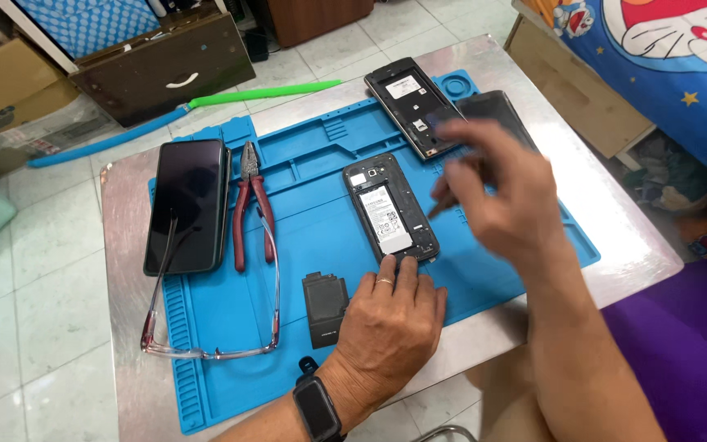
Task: The person works on a disassembled smartphone placed on a blue mat, using their hands to point at and touch the internal battery and components. They handle the phone's internal parts and occasionally pick up a small tool to interact with the device.
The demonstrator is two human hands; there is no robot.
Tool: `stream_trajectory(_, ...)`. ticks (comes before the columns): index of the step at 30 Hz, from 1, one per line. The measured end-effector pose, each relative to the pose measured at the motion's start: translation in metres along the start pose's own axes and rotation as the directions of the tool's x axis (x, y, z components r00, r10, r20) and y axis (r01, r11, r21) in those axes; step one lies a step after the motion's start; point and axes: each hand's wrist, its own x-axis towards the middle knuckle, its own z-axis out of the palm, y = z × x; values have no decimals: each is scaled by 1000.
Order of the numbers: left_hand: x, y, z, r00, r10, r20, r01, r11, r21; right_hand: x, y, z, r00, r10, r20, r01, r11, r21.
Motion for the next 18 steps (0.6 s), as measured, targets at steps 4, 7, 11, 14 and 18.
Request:
stream_trajectory(4, -1, 1, 0, 1000, -7, -6, 7, 1000, 7, -20, 21, 10, 991, -100, -88, 98, 995, -28)
stream_trajectory(7, 1, 1, 2, 1000, 0, -12, 0, 1000, 14, -19, 27, 10, 988, -151, -8, 151, 986, -67)
stream_trajectory(11, -1, 1, -2, 1000, -6, -21, 6, 1000, 23, -20, 28, 14, 980, -195, 36, 199, 971, -131)
stream_trajectory(14, -1, 1, 0, 1000, -9, -18, 9, 1000, 11, -18, 29, 13, 974, -218, 53, 224, 962, -157)
stream_trajectory(18, 0, 1, -2, 1000, -6, -9, 6, 1000, 5, -19, 32, 12, 972, -227, 65, 234, 963, -136)
